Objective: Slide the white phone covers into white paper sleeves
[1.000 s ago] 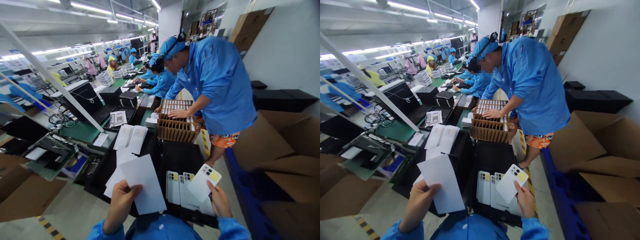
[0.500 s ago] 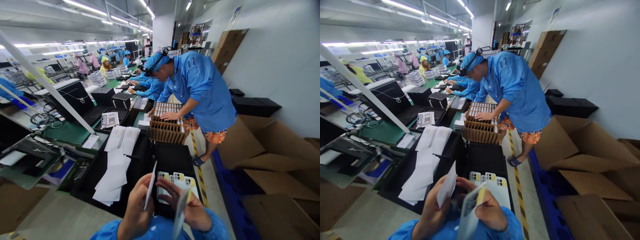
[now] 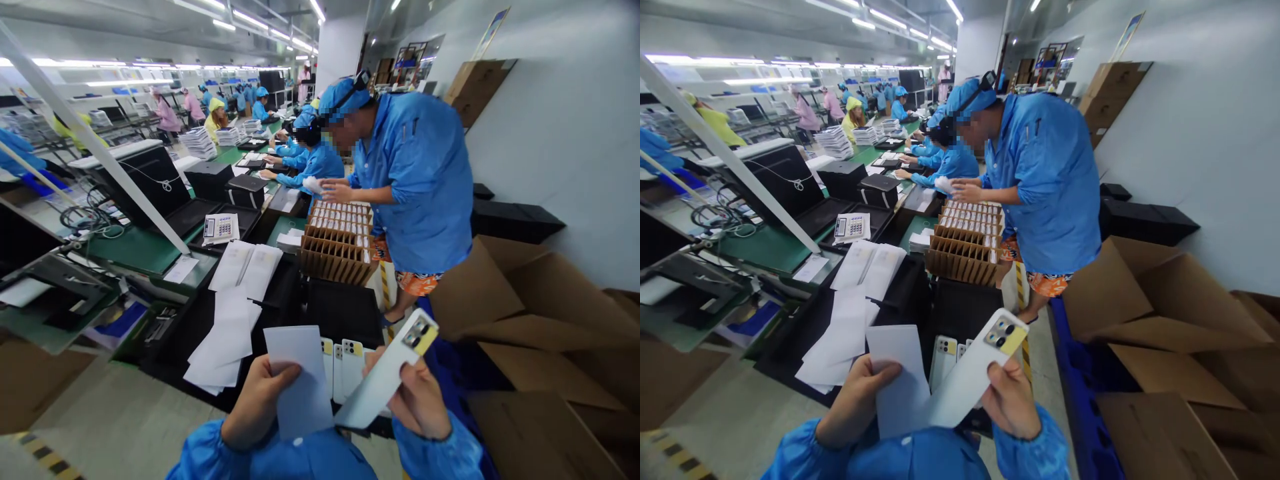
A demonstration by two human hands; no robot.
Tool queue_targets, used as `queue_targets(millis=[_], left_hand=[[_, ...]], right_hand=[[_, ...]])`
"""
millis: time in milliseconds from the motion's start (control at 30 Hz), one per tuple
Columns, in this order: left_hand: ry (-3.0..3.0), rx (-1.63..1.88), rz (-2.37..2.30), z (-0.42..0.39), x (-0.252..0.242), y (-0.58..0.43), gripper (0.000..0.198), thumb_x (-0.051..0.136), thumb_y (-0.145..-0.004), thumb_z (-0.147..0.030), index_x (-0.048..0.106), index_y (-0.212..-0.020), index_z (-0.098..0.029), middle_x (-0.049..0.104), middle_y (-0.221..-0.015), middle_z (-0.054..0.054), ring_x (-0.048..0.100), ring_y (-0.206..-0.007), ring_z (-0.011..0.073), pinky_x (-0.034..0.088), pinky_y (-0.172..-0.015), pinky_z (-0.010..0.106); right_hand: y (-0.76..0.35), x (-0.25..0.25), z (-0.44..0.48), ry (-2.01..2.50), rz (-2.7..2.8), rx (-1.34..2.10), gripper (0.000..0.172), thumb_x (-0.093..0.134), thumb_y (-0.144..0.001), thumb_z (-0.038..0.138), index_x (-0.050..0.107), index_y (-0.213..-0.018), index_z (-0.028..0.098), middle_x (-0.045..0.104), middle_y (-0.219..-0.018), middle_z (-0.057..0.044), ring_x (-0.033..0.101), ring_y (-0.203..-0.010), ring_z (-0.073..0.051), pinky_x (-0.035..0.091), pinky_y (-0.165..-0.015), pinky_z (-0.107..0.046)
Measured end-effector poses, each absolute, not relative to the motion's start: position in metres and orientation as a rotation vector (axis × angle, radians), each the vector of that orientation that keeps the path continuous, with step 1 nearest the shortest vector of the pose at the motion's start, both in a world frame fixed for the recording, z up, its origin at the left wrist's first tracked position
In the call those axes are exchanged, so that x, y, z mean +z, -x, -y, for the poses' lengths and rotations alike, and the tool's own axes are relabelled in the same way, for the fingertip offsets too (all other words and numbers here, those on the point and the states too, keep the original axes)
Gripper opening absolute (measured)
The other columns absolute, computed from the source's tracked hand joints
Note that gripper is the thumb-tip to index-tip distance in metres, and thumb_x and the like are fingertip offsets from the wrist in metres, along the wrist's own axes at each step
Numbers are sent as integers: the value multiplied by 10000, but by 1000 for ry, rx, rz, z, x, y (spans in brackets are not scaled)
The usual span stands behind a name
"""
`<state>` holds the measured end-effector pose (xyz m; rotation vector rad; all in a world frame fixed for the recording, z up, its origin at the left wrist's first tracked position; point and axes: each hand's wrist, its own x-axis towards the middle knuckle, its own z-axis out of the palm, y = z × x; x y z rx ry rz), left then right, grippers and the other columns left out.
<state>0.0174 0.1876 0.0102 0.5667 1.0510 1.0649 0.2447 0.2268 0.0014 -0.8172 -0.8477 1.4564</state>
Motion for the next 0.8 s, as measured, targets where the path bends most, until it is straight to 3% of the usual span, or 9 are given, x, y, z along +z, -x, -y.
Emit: queue_targets(millis=[67,167,233,367,533,800], left_hand=[[-592,1050,-1046,-187,12,-21,373,817,-678,-364,734,-918,-91,758,-804,107,697,-721,210,537,-684,298],[-572,1054,-1078,-184,14,-25,399,820,-668,-378,728,-942,-102,760,-835,109,696,-734,219,548,-671,312],[-560,1066,-1077,-183,15,-26,411,842,-638,-364,723,-947,-119,760,-827,95,693,-726,216,552,-663,315],[-564,1063,-975,-184,16,-25,441,878,-586,-321,727,-944,-111,757,-813,95,685,-705,195,539,-651,287],[-435,1076,-970,-188,16,-24,393,842,-635,-395,742,-867,-94,743,-768,88,662,-645,156,511,-616,255],[-559,1035,-995,-185,20,-27,400,847,-612,-408,740,-822,-85,734,-756,106,659,-647,204,508,-639,322]], right_hand=[[-251,20,-236,790,764,1459,289,838,-599,471,726,-740,245,616,-480,17,453,-329,-87,405,-350,-204],[-248,44,-247,702,784,1443,240,826,-645,414,718,-726,217,573,-426,47,314,-246,-23,272,-285,-134],[-242,55,-253,659,808,1459,193,802,-687,369,718,-780,222,620,-492,40,330,-239,-21,249,-271,-127],[-234,59,-261,621,822,1492,151,754,-744,336,684,-734,203,564,-416,51,430,-269,-63,333,-309,-153],[-235,56,-267,689,815,1494,273,773,-713,354,619,-574,177,579,-420,31,479,-315,-83,390,-331,-185],[-220,58,-275,766,809,1494,227,826,-655,347,668,-636,185,573,-419,43,538,-406,-92,495,-433,-208]])
